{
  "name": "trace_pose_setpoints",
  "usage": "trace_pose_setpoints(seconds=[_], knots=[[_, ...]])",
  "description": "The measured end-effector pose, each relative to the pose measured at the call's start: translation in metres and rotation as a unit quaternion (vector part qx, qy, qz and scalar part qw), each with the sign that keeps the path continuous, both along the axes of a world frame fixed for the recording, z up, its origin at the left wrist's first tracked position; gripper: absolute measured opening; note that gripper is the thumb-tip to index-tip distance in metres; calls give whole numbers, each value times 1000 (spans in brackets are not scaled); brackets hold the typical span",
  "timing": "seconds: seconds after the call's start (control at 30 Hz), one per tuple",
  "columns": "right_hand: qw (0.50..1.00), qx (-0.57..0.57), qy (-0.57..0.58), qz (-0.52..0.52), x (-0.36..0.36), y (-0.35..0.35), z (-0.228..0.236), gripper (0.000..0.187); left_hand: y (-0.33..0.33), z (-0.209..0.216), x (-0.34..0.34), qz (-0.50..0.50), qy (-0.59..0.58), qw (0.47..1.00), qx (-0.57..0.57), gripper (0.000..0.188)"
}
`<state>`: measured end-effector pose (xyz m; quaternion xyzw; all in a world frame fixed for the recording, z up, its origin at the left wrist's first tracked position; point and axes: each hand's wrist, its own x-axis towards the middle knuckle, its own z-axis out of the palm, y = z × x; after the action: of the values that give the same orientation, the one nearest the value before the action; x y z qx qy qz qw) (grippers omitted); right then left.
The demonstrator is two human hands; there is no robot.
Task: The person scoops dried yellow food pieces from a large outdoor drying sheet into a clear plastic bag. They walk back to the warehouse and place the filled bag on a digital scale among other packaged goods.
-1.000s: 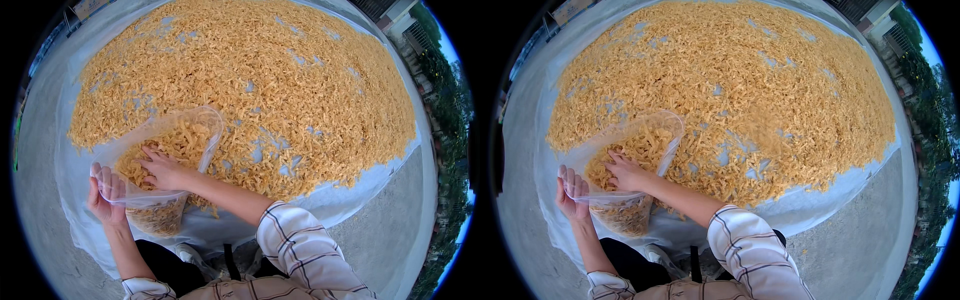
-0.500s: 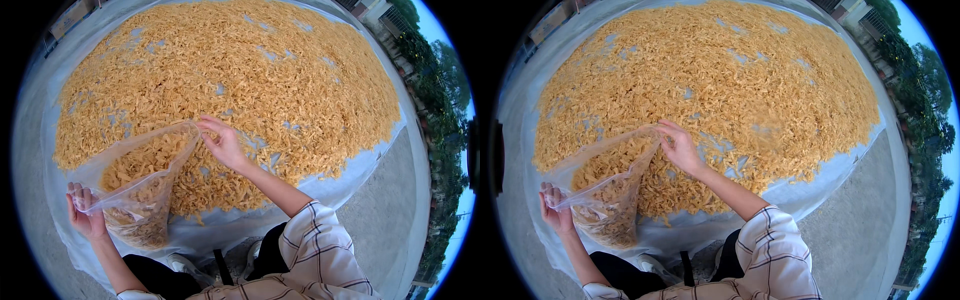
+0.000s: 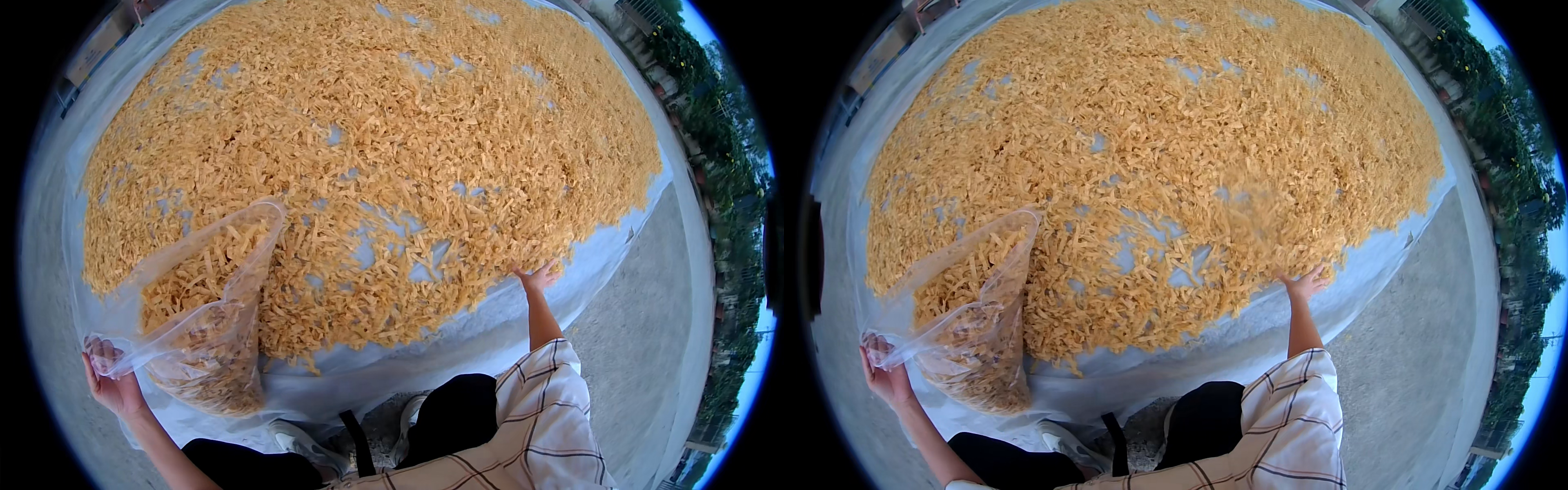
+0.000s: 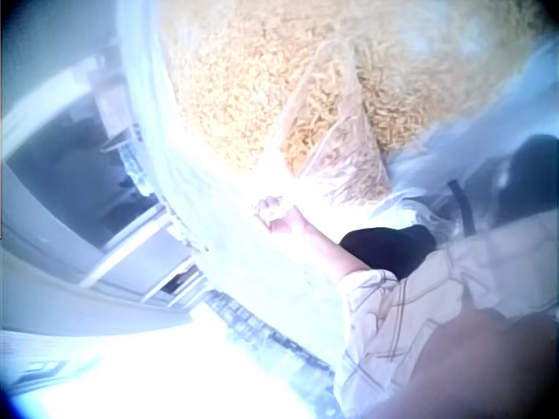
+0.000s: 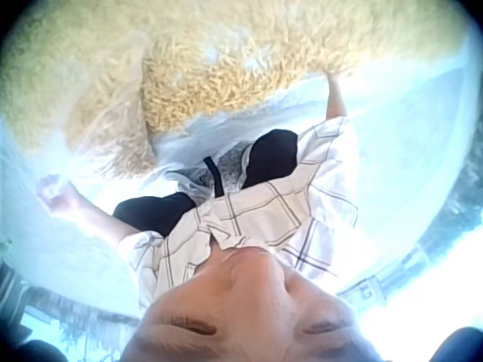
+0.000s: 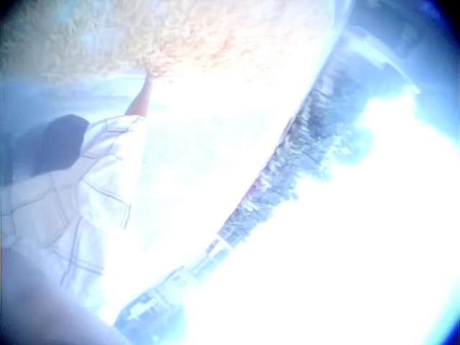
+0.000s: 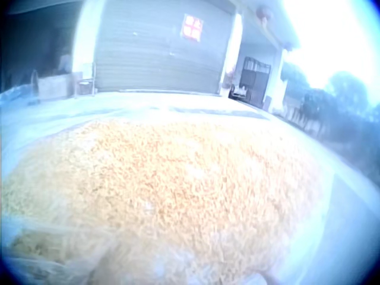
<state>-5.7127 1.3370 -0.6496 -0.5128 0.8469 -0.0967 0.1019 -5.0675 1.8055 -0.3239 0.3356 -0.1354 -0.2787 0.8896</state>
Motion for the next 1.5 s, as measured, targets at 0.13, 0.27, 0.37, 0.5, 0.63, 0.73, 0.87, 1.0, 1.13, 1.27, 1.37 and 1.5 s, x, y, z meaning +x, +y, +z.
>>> trace_pose_setpoints(seconds=[0.13,0.27,0.37,0.5,0.63,0.73,0.87,1.0,1.13,1.27,1.37,1.5], knots=[[999,-4,-35,-34,-6,-33,4,129,-1,-6,-3,173,52,980,85,17],[890,26,-444,95,77,-42,27,106,24,0,9,-71,-27,997,19,22],[851,2,-430,301,140,-35,51,84,16,-2,4,-62,-25,998,11,22],[830,-12,-180,528,231,35,71,83,10,-7,2,-22,-23,999,24,21],[749,-6,-76,658,268,117,91,83,1,-4,-3,-48,-40,998,16,21],[735,9,22,678,266,114,92,84,-19,8,-23,21,-14,1000,13,12],[835,45,-192,514,238,54,64,68,-32,9,-28,-6,-2,1000,-24,8],[827,-28,-371,421,268,50,64,55,-32,6,-27,-17,8,998,-57,8],[712,16,-539,450,346,103,148,52,-34,13,-30,-75,-24,997,-24,9],[621,-19,-470,627,415,142,241,55,-38,8,-31,-74,-38,996,15,11],[524,63,-410,744,483,170,281,58,-35,9,-32,-101,-51,993,21,13],[466,268,-273,798,563,222,291,65,-33,7,-37,-160,-62,985,-3,13]])
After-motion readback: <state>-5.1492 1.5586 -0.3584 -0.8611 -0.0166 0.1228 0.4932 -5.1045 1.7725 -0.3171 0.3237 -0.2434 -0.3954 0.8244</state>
